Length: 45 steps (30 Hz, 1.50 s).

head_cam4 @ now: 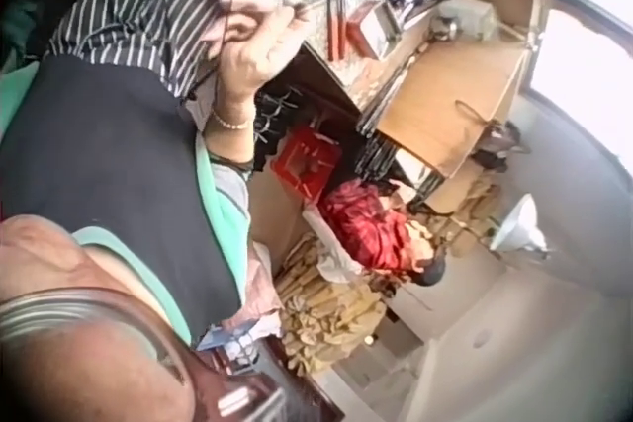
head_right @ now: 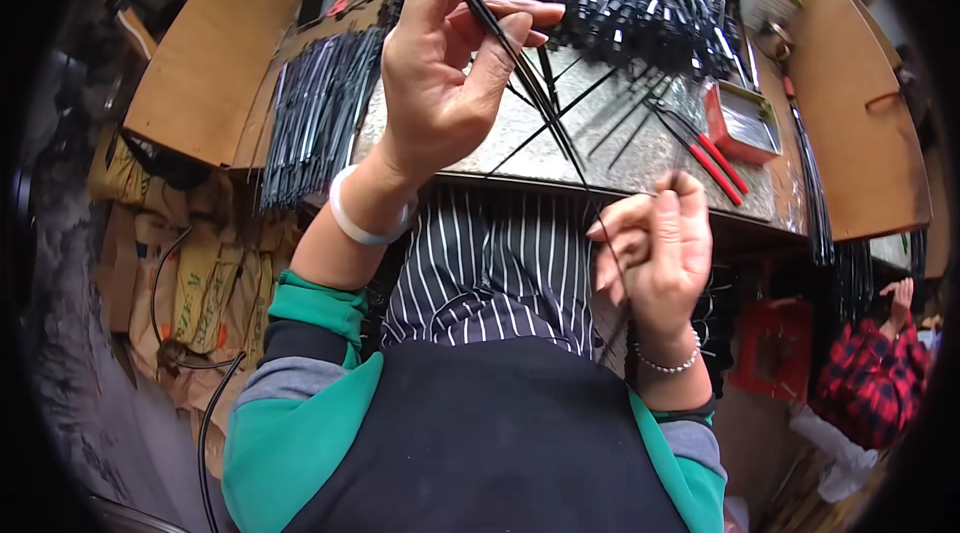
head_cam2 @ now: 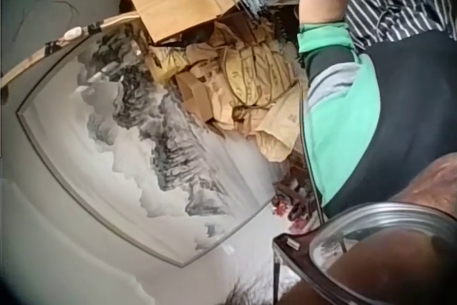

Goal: Assembling and securing bundles of black plastic rods using pliers at a workbench.

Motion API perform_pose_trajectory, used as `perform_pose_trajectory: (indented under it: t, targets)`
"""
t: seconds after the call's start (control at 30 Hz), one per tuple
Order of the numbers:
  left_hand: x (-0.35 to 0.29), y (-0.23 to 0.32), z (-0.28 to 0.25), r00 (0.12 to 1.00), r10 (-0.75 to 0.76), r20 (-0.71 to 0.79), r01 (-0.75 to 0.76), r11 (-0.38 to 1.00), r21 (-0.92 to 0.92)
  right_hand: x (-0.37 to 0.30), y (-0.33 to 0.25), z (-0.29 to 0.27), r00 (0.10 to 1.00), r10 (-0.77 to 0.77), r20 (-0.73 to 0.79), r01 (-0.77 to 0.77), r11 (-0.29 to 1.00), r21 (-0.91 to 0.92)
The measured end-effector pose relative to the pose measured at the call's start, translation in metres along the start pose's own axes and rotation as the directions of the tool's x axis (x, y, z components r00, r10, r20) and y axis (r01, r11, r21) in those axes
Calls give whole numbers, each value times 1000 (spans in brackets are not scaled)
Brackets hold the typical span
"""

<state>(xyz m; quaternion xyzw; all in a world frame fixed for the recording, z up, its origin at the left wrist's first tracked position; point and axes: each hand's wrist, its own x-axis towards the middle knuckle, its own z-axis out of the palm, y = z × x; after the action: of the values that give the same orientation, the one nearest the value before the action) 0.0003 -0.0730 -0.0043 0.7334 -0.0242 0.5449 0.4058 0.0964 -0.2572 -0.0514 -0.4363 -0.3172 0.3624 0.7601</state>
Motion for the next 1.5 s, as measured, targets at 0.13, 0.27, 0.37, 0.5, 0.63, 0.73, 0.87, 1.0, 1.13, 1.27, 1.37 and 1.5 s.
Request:
perform_pose_trajectory:
  t: [0.13, 0.27, 0.37, 0.5, 0.63, 0.73, 0.87, 1.0, 1.13, 1.27, 1.37, 1.5]
  targets:
    - [-2, -9, -31, 985, 140, -99, -140, 990, 3, 2, -3, -12, 994, -61, -89, 46, 986, -160]
    - [0, -12, -58, 954, -15, -299, -21, 993, -118, 11, -4, -56, 991, -71, -112, 39, 962, -270]
    - [0, -11, -47, 993, -29, -114, 47, 986, 160, 8, 3, -16, 988, -109, -107, 67, 939, -338]
    - [4, -4, -8, 991, 130, 41, -136, 927, 348, 2, 2, 6, 986, 75, 151, -40, 974, -221]
    - [5, -13, 5, 988, 123, 88, -144, 945, 293, -11, 3, 7, 943, 158, 291, -140, 987, -83]
    - [11, -19, 1, 989, -46, 141, 32, 994, 100, -13, -12, 20, 869, 313, 383, -340, 940, 4]
    - [0, -21, 10, 1000, -7, 26, 2, 982, 188, -7, -23, 9, 949, 231, 215, -238, 971, 8]
    - [-25, -46, 11, 948, 306, -84, -282, 934, 219, 3, -31, 8, 977, 66, 203, -65, 998, -10]
    - [-26, -52, -52, 878, 477, -40, -390, 761, 518, 10, -38, 19, 966, 192, 174, -211, 972, 104]
    - [-58, -93, -164, 930, -273, -247, 269, 48, 962, 19, -36, 23, 971, 162, 178, -185, 975, 125]
    - [-74, -101, -212, 556, -637, -534, 447, -312, 838, 32, -29, 22, 963, 176, 202, -201, 974, 109]
    - [-71, -97, -213, 570, -613, -546, 502, -267, 823, 34, -24, 20, 976, 118, 182, -135, 987, 84]
